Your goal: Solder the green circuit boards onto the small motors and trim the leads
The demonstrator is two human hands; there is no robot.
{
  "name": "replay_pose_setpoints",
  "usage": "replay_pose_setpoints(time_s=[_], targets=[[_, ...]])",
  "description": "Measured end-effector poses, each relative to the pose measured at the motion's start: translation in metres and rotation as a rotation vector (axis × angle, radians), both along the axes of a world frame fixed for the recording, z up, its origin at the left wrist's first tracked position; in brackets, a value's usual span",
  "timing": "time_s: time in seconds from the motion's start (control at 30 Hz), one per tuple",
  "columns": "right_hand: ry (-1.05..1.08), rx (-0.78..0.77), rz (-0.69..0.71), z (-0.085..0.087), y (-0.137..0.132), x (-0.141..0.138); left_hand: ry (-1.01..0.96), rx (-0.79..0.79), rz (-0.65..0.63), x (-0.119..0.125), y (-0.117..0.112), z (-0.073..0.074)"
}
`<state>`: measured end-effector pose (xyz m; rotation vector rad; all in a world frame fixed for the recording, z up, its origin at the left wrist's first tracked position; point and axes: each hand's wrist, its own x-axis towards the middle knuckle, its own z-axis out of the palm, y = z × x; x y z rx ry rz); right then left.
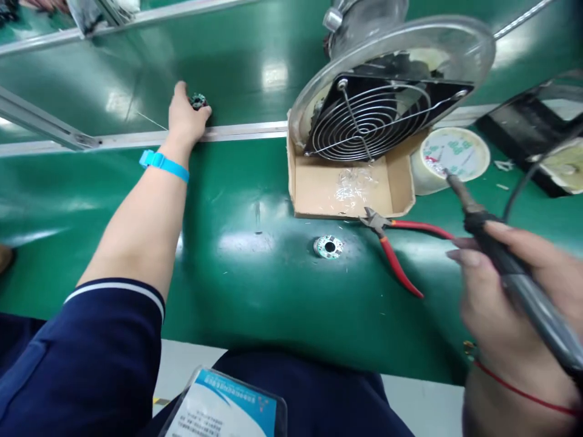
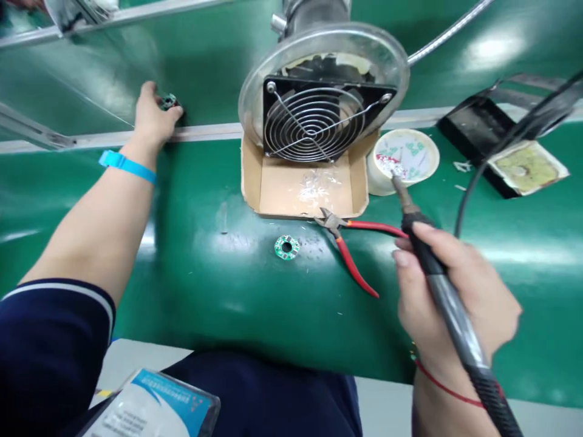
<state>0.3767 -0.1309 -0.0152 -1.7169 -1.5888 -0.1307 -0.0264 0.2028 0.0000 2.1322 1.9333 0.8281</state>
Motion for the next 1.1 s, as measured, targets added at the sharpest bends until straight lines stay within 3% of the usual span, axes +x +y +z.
replay_pose_setpoints(time_s=[0.1,0.17,0.23,0.33,0.47,0.53,0.63,0.7,0.77,0.93,1.1], targets=[[0.028,-0.065,0.056,-0.006,-0.004,0.003,-0.037,-0.024,0.114,0.013,0.007,-0.02],[-0.005,-0.149,0.096,-0.013,-0.004,0.009,-0.097,-0.066,0.059,0.022,-0.008,-0.03],[-0.051,-0.178,0.194,-0.02,-0.002,0.014,-0.167,-0.162,-0.138,0.03,-0.038,-0.033],[-0.17,-0.206,0.293,-0.029,0.005,0.015,-0.106,-0.289,-0.358,0.039,-0.1,-0.022],[-0.26,-0.355,0.209,-0.031,0.014,0.01,-0.261,-0.044,-0.319,0.056,-0.173,-0.005],[-0.263,-0.339,0.183,-0.03,0.015,0.01,-0.377,0.03,-0.376,0.07,-0.201,-0.002],[-0.247,-0.279,0.202,-0.026,0.011,0.009,-0.338,-0.26,-0.641,0.096,-0.232,-0.002],[-0.241,-0.261,0.23,-0.021,0.005,0.005,-0.229,-0.427,-0.772,0.113,-0.244,-0.004],[-0.265,-0.244,0.276,-0.015,-0.002,-0.002,-0.146,-0.469,-0.835,0.127,-0.249,-0.007],[-0.335,-0.296,0.438,-0.003,-0.012,-0.016,-0.146,-0.426,-0.792,0.136,-0.25,-0.012],[-0.433,-0.319,0.482,0.006,-0.011,-0.015,-0.12,-0.344,-0.771,0.13,-0.255,-0.009]])
